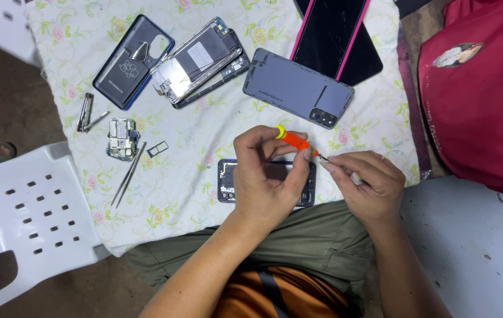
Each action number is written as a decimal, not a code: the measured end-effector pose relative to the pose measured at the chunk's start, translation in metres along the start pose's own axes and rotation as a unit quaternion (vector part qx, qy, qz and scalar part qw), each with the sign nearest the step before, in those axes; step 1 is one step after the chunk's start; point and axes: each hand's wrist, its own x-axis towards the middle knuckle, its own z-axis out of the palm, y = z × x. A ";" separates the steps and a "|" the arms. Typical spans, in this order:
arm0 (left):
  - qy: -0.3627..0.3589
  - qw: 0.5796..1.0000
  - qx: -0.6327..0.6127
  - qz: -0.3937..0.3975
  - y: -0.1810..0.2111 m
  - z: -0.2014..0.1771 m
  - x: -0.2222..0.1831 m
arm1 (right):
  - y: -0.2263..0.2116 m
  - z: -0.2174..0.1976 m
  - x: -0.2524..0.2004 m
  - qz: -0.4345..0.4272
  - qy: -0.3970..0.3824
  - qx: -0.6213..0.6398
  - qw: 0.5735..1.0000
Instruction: The person uses a screwdriver to remove screws from the internal frame of a disassembled smartphone. They then place the back cover onto the phone body and align it. The person continues to work on the internal components of the device, manipulating small parts with the screwdriver and their fingers.
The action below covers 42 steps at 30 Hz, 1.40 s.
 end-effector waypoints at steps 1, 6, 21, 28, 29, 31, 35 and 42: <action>0.002 1.000 0.007 0.012 0.001 -0.001 -0.001 | 0.000 0.001 -0.001 -0.001 0.003 0.006 1.000; 0.003 0.995 0.034 0.095 0.003 -0.002 -0.003 | 0.001 0.002 -0.001 0.020 0.006 0.010 1.000; 0.002 0.988 0.050 0.147 -0.004 0.002 -0.011 | -0.001 0.003 -0.001 0.038 0.018 0.015 0.999; -0.010 0.987 0.037 0.158 -0.006 0.004 -0.010 | 0.000 0.003 -0.001 0.028 0.011 0.009 1.000; -0.009 0.986 0.034 0.160 -0.006 0.004 -0.009 | 0.001 0.003 0.001 0.020 0.015 0.008 1.000; -0.003 0.986 0.052 0.158 -0.006 0.002 -0.010 | 0.002 0.003 -0.001 0.012 0.016 0.006 1.000; 0.001 0.985 0.059 0.161 -0.007 0.004 -0.009 | 0.002 0.004 -0.002 0.026 0.021 0.005 0.999; -0.017 0.985 0.074 0.157 -0.008 0.007 -0.011 | 0.004 0.004 -0.003 0.032 0.018 0.000 0.999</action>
